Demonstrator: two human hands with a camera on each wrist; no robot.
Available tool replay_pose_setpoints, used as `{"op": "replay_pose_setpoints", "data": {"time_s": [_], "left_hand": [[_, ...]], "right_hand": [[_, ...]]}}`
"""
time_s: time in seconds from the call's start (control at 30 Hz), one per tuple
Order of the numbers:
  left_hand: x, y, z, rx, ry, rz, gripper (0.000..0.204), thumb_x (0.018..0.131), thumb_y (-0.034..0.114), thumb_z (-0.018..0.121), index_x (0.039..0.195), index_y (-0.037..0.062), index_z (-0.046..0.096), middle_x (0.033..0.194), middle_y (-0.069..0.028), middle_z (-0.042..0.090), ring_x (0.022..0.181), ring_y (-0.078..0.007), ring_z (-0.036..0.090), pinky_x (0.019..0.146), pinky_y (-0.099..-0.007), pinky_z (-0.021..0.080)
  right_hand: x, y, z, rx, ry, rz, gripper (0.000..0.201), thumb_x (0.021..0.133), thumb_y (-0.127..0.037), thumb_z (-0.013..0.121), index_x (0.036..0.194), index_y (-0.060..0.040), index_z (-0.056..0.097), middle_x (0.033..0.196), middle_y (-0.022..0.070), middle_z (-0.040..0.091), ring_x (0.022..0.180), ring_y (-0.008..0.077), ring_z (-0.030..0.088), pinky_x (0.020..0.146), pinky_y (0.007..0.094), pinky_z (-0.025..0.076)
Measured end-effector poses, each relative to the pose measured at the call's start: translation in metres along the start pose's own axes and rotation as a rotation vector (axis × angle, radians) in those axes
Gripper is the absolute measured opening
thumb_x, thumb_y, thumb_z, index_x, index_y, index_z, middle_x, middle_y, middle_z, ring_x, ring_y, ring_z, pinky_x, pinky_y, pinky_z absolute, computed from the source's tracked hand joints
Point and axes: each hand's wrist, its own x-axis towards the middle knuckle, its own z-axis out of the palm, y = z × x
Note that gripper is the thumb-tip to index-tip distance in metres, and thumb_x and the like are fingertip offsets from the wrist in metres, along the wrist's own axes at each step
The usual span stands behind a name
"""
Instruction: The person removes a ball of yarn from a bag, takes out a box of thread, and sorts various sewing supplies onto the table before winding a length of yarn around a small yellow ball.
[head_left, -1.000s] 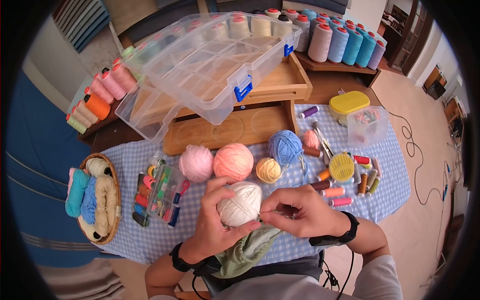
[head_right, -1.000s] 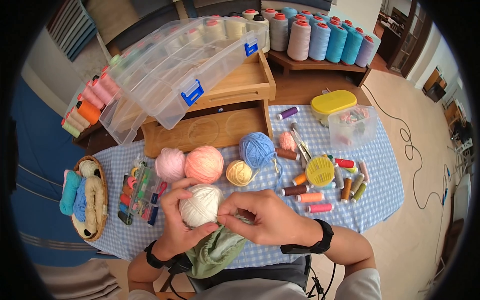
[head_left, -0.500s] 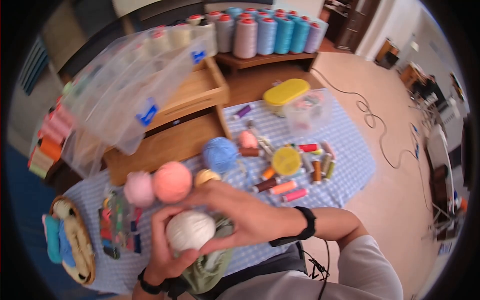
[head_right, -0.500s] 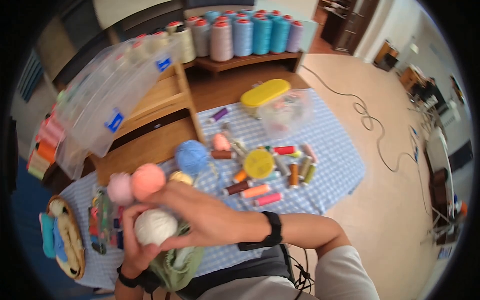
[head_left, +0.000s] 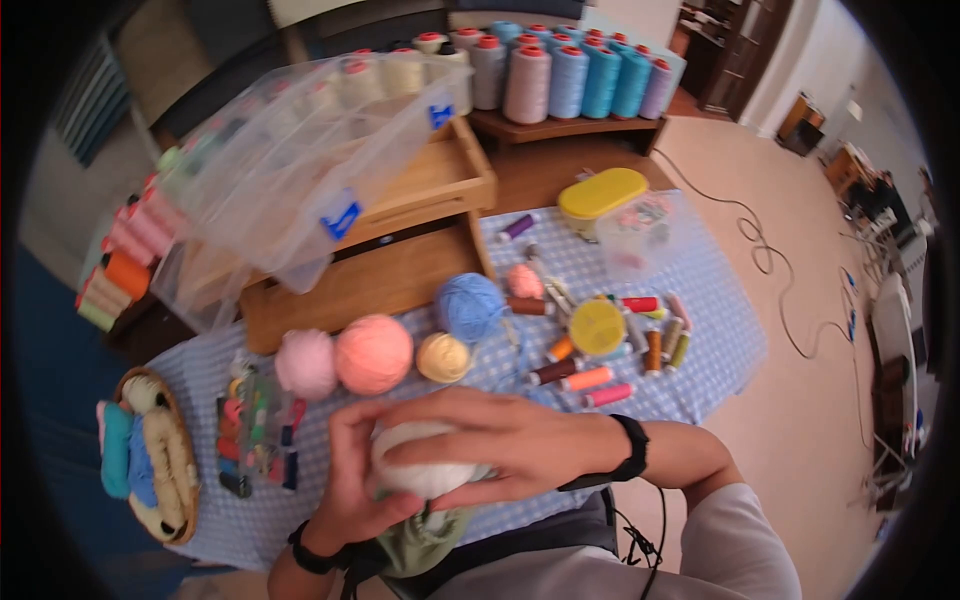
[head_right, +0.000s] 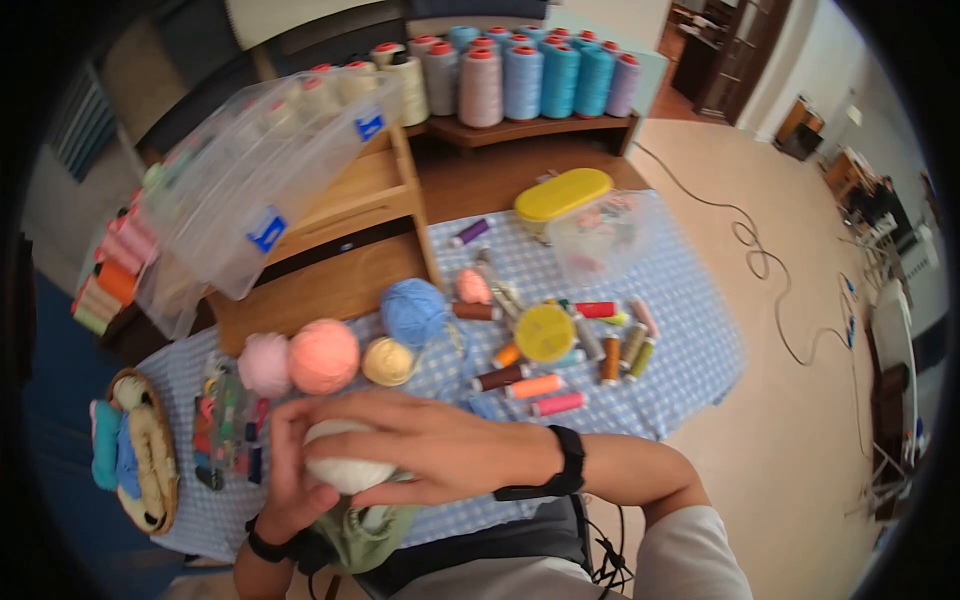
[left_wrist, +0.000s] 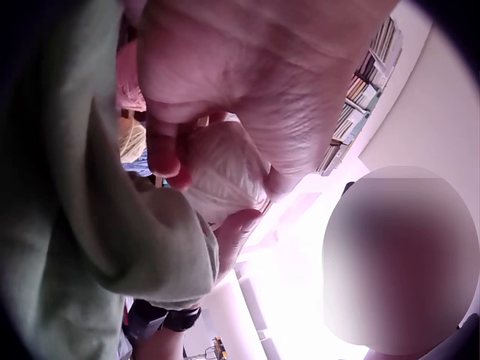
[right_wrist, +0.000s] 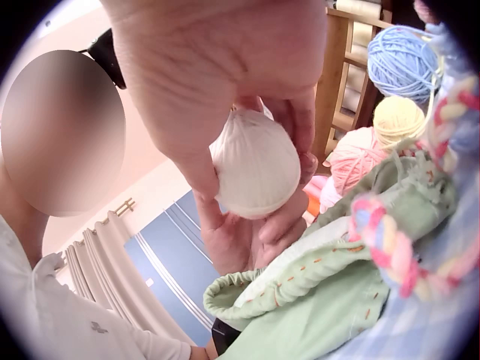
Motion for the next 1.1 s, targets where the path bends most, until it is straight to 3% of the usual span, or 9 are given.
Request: {"op": "replay_pose_setpoints", "data": {"time_s": [0.03,0.13,0.23,0.33,0.47,0.63,0.83,0.93,1.1], "left_hand": [[0.003,0.005,0.008,-0.091,0.083,0.05,0.09,0.074,0.034,0.084,0.135,0.0053,0.024,0.129,-0.0128,0.039,0.112,-0.0206,0.05,0.087,-0.0325,0.048],[0.002,0.007,-0.009,0.245,0.07,-0.001,0.072,0.071,0.033,0.086,0.119,0.005,0.04,0.101,-0.006,0.052,0.073,-0.0099,0.05,0.06,-0.0253,0.041],[0.006,0.031,-0.005,0.78,-0.152,-0.208,0.052,0.072,0.033,0.084,0.1,0.0044,0.051,0.082,-0.0066,0.055,0.07,-0.0168,0.057,0.062,-0.0306,0.047],[0.007,0.029,-0.001,0.809,-0.238,-0.239,0.047,0.078,0.031,0.079,0.101,0.003,0.05,0.081,-0.0082,0.056,0.07,-0.0226,0.06,0.064,-0.0342,0.049],[0.003,0.02,-0.006,0.793,-0.245,-0.318,0.036,0.083,0.021,0.074,0.101,0.0015,0.05,0.081,-0.0068,0.057,0.066,-0.0179,0.061,0.06,-0.0317,0.05],[0.0,0.042,-0.011,-0.108,-0.086,-0.5,0.019,0.09,0.006,0.062,0.103,0.0031,0.049,0.083,-0.0006,0.058,0.066,-0.005,0.058,0.055,-0.0219,0.048],[-0.013,0.029,-0.004,0.096,0.023,-0.092,0.018,0.088,0.007,0.064,0.102,0.0059,0.052,0.081,0.001,0.056,0.059,-0.0037,0.05,0.052,-0.0195,0.04],[-0.014,0.05,0.0,0.39,-0.135,0.228,0.025,0.081,0.001,0.068,0.1,0.0051,0.052,0.076,-0.0026,0.057,0.054,-0.0079,0.051,0.048,-0.0227,0.04],[-0.017,0.05,0.002,0.305,-0.295,0.265,0.03,0.077,-0.005,0.067,0.101,0.0053,0.052,0.074,-0.0047,0.058,0.052,-0.0131,0.053,0.047,-0.0251,0.042]], "right_hand": [[0.001,-0.002,0.0,-0.011,0.03,0.037,0.053,0.08,-0.019,0.075,0.127,-0.0053,0.052,0.134,0.0178,0.047,0.118,0.0372,0.051,0.097,0.0441,0.045],[0.004,-0.003,-0.009,-0.091,0.199,0.101,0.058,0.076,-0.018,0.08,0.125,-0.0026,0.053,0.123,0.0167,0.056,0.112,0.035,0.056,0.095,0.0424,0.046],[0.002,0.001,-0.017,-0.026,0.38,0.18,0.057,0.073,-0.012,0.08,0.123,-0.0007,0.055,0.118,0.0144,0.058,0.111,0.027,0.057,0.094,0.0373,0.045],[0.0,-0.005,-0.012,0.302,0.479,0.37,0.055,0.075,-0.011,0.078,0.124,-0.0008,0.054,0.118,0.0125,0.059,0.111,0.0223,0.057,0.094,0.0349,0.046],[-0.003,-0.003,-0.016,0.43,0.217,0.373,0.057,0.076,-0.014,0.079,0.126,-0.0029,0.053,0.119,0.0102,0.058,0.11,0.019,0.057,0.094,0.0331,0.046],[0.003,-0.005,-0.001,0.425,-0.186,0.198,0.061,0.074,-0.014,0.08,0.128,-0.0032,0.052,0.115,0.0132,0.059,0.107,0.029,0.059,0.092,0.0375,0.047],[-0.001,-0.013,0.004,0.448,-0.239,0.245,0.058,0.077,-0.018,0.078,0.126,-0.0008,0.053,0.113,0.0164,0.062,0.101,0.0313,0.062,0.087,0.0376,0.049],[-0.004,-0.011,0.008,0.534,-0.282,0.449,0.051,0.083,-0.024,0.072,0.124,0.0005,0.054,0.115,0.0153,0.061,0.105,0.0275,0.06,0.091,0.0363,0.047],[-0.009,-0.008,0.015,0.497,-0.144,0.468,0.05,0.089,-0.027,0.065,0.129,-0.0007,0.049,0.121,0.0126,0.055,0.115,0.0207,0.05,0.1,0.0347,0.039]]}}
